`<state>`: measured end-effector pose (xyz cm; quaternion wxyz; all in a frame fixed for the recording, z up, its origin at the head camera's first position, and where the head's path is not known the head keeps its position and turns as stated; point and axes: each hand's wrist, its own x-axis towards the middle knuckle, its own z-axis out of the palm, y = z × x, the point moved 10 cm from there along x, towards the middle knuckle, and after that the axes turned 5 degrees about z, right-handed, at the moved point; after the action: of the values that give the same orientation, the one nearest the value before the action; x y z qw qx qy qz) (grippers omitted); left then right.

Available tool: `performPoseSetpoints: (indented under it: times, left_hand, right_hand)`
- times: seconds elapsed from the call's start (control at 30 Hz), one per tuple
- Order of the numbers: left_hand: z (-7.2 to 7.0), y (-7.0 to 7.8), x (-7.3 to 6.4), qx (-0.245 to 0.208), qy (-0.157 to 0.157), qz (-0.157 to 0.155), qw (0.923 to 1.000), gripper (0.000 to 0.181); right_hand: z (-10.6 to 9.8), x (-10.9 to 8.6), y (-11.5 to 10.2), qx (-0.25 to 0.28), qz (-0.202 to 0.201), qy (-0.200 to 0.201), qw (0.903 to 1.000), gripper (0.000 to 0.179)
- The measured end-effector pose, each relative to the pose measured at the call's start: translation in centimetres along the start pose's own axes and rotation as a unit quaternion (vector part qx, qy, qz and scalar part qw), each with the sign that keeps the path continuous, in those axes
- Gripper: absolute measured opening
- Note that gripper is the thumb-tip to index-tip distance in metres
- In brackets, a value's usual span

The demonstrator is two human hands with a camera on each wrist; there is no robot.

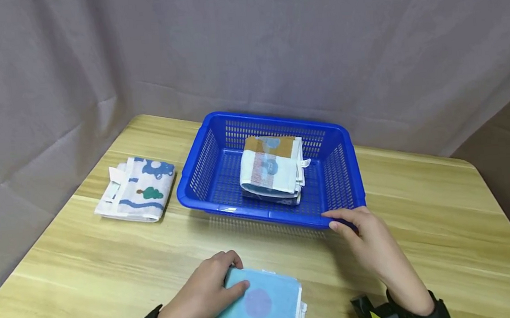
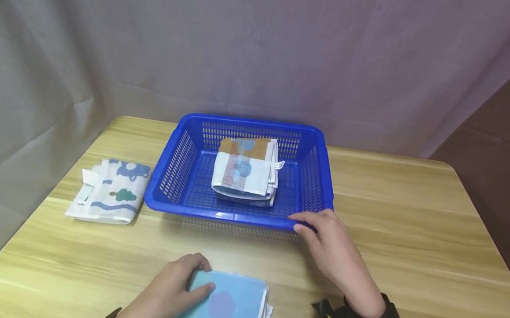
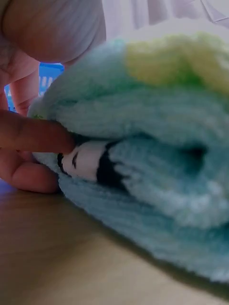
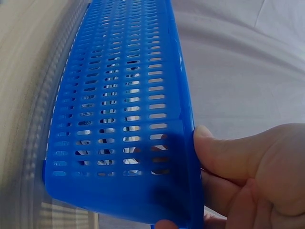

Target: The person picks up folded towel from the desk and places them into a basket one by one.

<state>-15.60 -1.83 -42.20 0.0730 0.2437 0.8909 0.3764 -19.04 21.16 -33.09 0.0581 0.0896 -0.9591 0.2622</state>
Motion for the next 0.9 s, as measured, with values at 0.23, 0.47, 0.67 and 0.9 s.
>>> performPoseSetpoints:
  times: [0.23,0.47,0.67,0.9]
  left_hand:
    - [1.0,1.3,0.4,-0.007,-0.002,0.030,0.9995,0.023]
    - [1.9,2.0,1.0,-0.010,-0.013,0.043,0.9990,0.025]
    - [2.1,2.0,1.1,-0.002,-0.012,0.044,0.9990,0.025]
    - [2.0,1.0,0.4,-0.027,-0.041,0.023,0.9985,0.030]
  right_hand:
    - [-0.1,0.2,-0.3,0.000,0.000,0.001,1.0000,0.020]
    - [-0.2,0.4,-0.7,0.004,-0.014,0.007,0.9999,0.020]
    - [-0.2,0.6,-1.0,0.005,-0.020,0.013,0.9997,0.020]
    - [-0.8,0.0,-0.5,0.035,-0.002,0.023,0.9991,0.026]
